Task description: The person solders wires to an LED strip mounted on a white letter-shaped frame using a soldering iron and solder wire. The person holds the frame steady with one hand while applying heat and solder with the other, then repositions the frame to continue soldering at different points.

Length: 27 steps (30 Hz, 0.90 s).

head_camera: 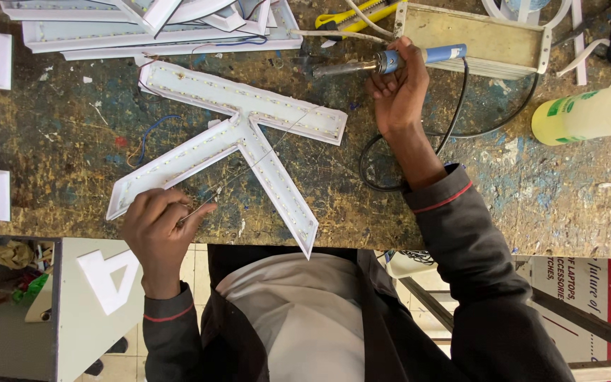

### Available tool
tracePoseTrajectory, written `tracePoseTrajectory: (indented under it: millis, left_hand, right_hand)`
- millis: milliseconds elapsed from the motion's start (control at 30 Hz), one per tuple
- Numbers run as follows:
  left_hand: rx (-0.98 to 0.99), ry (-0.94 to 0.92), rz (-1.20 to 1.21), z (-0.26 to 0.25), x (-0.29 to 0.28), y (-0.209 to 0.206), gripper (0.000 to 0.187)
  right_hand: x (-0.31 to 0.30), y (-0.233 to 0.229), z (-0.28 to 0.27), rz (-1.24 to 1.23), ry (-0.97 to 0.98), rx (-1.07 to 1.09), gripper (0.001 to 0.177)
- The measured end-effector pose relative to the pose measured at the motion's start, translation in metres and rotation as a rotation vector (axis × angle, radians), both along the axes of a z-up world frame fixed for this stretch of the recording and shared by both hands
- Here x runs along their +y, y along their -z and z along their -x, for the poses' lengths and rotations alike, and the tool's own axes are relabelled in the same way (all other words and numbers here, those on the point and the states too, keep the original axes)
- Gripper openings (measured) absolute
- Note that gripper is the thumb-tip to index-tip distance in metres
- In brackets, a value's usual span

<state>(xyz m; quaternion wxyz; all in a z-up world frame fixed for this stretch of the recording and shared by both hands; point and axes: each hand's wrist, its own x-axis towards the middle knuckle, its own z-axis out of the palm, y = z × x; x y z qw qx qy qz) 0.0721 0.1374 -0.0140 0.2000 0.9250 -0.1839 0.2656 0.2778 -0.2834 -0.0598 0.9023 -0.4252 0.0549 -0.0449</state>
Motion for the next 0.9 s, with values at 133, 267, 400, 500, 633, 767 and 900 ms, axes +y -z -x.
tracePoseTrajectory:
  millis: [133, 267, 400, 500, 633, 767, 900]
  left_hand:
    - [0.076, 0.006, 0.199, 0.002, -0.005, 0.014, 0.051]
    - [0.156, 0.068, 0.467, -0.002, -0.02, 0.007, 0.027]
    - [0.174, 0.028, 0.385, -0.008, -0.033, -0.002, 0.036]
    - [0.157, -0.049, 0.269, -0.011, -0.035, -0.003, 0.041]
    - [0.115, -0.094, 0.199, -0.015, -0.033, -0.002, 0.031]
    - [0.11, -0.078, 0.164, -0.015, -0.03, -0.004, 0.04]
    - [0.09, -0.124, 0.104, -0.014, -0.03, -0.005, 0.028]
  right_hand:
    - [-0.01, 0.025, -0.004, -0.026, -0.064, -0.049, 0.031]
    - [-0.006, 0.016, -0.004, -0.01, -0.041, -0.046, 0.03]
    - [-0.004, 0.01, -0.002, -0.014, -0.014, 0.006, 0.031]
    - [-0.005, 0.013, 0.0, 0.015, -0.009, -0.03, 0.034]
    - [0.001, -0.005, 0.004, 0.072, -0.069, -0.134, 0.039]
    - [0.006, -0.013, 0.003, 0.08, -0.039, -0.092, 0.036]
    - [0.006, -0.013, 0.002, 0.052, 0.002, -0.055, 0.034]
